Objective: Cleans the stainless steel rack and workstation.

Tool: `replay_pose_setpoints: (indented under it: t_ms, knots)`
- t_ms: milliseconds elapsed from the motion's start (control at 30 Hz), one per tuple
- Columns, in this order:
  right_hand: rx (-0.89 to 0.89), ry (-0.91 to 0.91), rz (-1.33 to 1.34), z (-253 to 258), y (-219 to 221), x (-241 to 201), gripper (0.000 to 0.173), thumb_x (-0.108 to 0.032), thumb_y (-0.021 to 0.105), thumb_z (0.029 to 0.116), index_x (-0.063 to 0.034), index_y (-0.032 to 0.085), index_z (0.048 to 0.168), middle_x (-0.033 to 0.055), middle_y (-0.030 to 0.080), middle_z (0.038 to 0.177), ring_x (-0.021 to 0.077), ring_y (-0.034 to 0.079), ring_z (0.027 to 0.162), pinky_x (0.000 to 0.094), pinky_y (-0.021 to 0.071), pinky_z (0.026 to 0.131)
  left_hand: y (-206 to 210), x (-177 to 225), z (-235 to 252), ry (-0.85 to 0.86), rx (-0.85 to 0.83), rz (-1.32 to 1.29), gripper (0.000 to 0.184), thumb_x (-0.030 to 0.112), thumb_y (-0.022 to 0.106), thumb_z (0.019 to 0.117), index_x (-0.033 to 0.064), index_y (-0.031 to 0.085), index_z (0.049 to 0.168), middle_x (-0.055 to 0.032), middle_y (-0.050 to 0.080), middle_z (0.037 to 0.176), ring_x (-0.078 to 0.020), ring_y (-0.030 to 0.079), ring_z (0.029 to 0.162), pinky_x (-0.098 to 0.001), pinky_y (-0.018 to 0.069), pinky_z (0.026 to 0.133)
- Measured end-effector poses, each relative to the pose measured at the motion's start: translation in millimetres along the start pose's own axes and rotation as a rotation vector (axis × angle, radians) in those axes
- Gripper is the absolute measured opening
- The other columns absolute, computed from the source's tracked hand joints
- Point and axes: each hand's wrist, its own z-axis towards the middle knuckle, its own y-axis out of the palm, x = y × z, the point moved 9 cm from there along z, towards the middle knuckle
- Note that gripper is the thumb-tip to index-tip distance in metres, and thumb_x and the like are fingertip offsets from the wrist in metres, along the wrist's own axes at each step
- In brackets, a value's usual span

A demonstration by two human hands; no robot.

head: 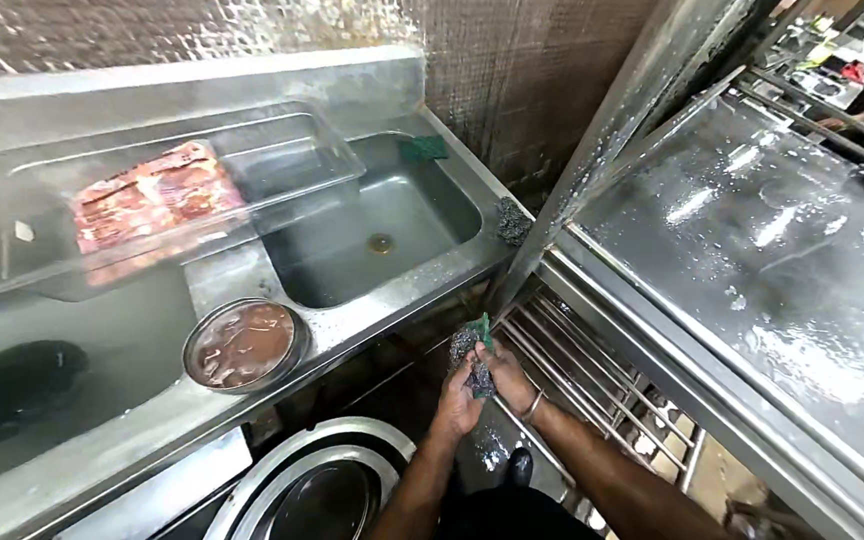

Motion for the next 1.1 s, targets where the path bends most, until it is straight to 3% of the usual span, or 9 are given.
replay_pose_setpoints:
  t_ms: [133, 367, 433, 567, 633, 700, 800, 967, 1100]
  knots:
    - [0.077, -0.146, -0.473, -8.3, -37.8, -18.2, 0.055, -0.050, 0.046, 0.1050, -0.0083, 0.066, 0.134, 0.0152, 0.060, 0.141, 0.0278, 0.057, 0.131, 0.0508, 0.0454, 0.112, 16.8, 0.7, 6.4, 0.009, -0.001, -0.102, 0.028, 0.018, 0.046, 0.1073, 0.0048, 0.056, 0.130, -0.0177, 0.069, 0.110, -0.0274, 0.070, 0.097, -0.0475, 0.0595, 0.085]
    - [0.216, -0.363, -0.588, -75.4, -110.6, -37.2, 0.037, -0.030, 0.062, 0.0977, -0.0118, 0.069, 0.129, 0.0079, 0.064, 0.136, 0.0161, 0.069, 0.110, 0.0369, 0.0597, 0.095, 23.4, 53.4, 5.7, 0.297, 0.350, 0.214, 0.046, 0.016, 0.073, 0.0948, 0.0047, 0.057, 0.136, -0.0173, 0.069, 0.119, -0.0289, 0.070, 0.104, -0.0497, 0.0596, 0.086]
    - [0.223, -0.316, -0.455, -76.0, -119.3, -23.5, 0.038, -0.029, 0.063, 0.0977, -0.0060, 0.067, 0.128, 0.0106, 0.068, 0.124, 0.0151, 0.071, 0.101, 0.0331, 0.0615, 0.087, 34.8, 66.4, 4.0, 0.380, 0.358, 0.248, 0.048, 0.014, 0.076, 0.0927, 0.0050, 0.057, 0.136, -0.0162, 0.069, 0.119, -0.0277, 0.070, 0.103, -0.0487, 0.0599, 0.086]
    - [0.158, -0.213, 0.089, -48.9, -108.5, -7.7, 0.059, -0.030, 0.068, 0.0958, 0.0003, 0.052, 0.143, 0.0147, 0.065, 0.131, 0.0215, 0.068, 0.113, 0.0391, 0.0605, 0.094, 71.0, 56.7, -3.7, 0.380, 0.211, 0.238, 0.045, 0.013, 0.072, 0.0956, 0.0055, 0.058, 0.137, -0.0162, 0.070, 0.118, -0.0281, 0.071, 0.102, -0.0483, 0.0609, 0.086]
    - [-0.018, -0.053, 0.578, -28.8, -87.2, 5.3, 0.059, -0.034, 0.063, 0.0992, -0.0082, 0.045, 0.149, 0.0162, 0.064, 0.131, 0.0287, 0.067, 0.112, 0.0475, 0.0592, 0.092, 85.0, 35.3, -9.7, 0.299, 0.120, 0.193, 0.044, 0.019, 0.067, 0.0994, 0.0056, 0.054, 0.139, -0.0186, 0.069, 0.117, -0.0300, 0.071, 0.100, -0.0493, 0.0609, 0.085]
    - [-0.250, 0.027, 0.952, -18.6, -65.9, 7.2, 0.071, -0.056, 0.074, 0.0856, -0.0144, 0.054, 0.139, 0.0177, 0.069, 0.120, 0.0319, 0.071, 0.104, 0.0508, 0.0600, 0.089, 93.3, 16.5, -16.5, 0.253, 0.040, 0.167, 0.051, 0.032, 0.064, 0.1000, 0.0048, 0.050, 0.141, -0.0210, 0.068, 0.117, -0.0315, 0.070, 0.101, -0.0498, 0.0611, 0.083]
    - [-0.388, 0.037, 1.050, -18.9, -54.5, -1.3, 0.079, -0.062, 0.083, 0.0732, -0.0128, 0.060, 0.130, 0.0156, 0.072, 0.114, 0.0279, 0.072, 0.101, 0.0461, 0.0610, 0.086, 95.7, 5.6, -23.9, 0.262, -0.031, 0.140, 0.063, 0.052, 0.054, 0.1001, 0.0077, 0.047, 0.145, -0.0193, 0.066, 0.125, -0.0297, 0.068, 0.109, -0.0489, 0.0593, 0.088]
    - [-0.250, 0.024, 0.776, -28.5, -52.7, -8.1, 0.057, -0.028, 0.066, 0.0980, -0.0141, 0.046, 0.149, 0.0160, 0.067, 0.124, 0.0266, 0.068, 0.109, 0.0452, 0.0575, 0.094, 88.2, 8.3, -30.5, 0.324, 0.034, 0.273, 0.049, 0.039, 0.042, 0.1092, 0.0098, 0.047, 0.148, -0.0175, 0.066, 0.128, -0.0279, 0.066, 0.114, -0.0479, 0.0568, 0.096]
    - [-0.178, 0.019, 0.693, -28.8, -68.1, -12.5, 0.047, -0.029, 0.060, 0.1033, -0.0105, 0.052, 0.145, 0.0158, 0.069, 0.122, 0.0261, 0.069, 0.109, 0.0447, 0.0576, 0.094, 102.2, 11.1, -40.1, 0.304, -0.129, 0.232, 0.056, 0.041, 0.047, 0.1058, 0.0099, 0.041, 0.152, -0.0189, 0.063, 0.133, -0.0293, 0.064, 0.118, -0.0487, 0.0549, 0.099]
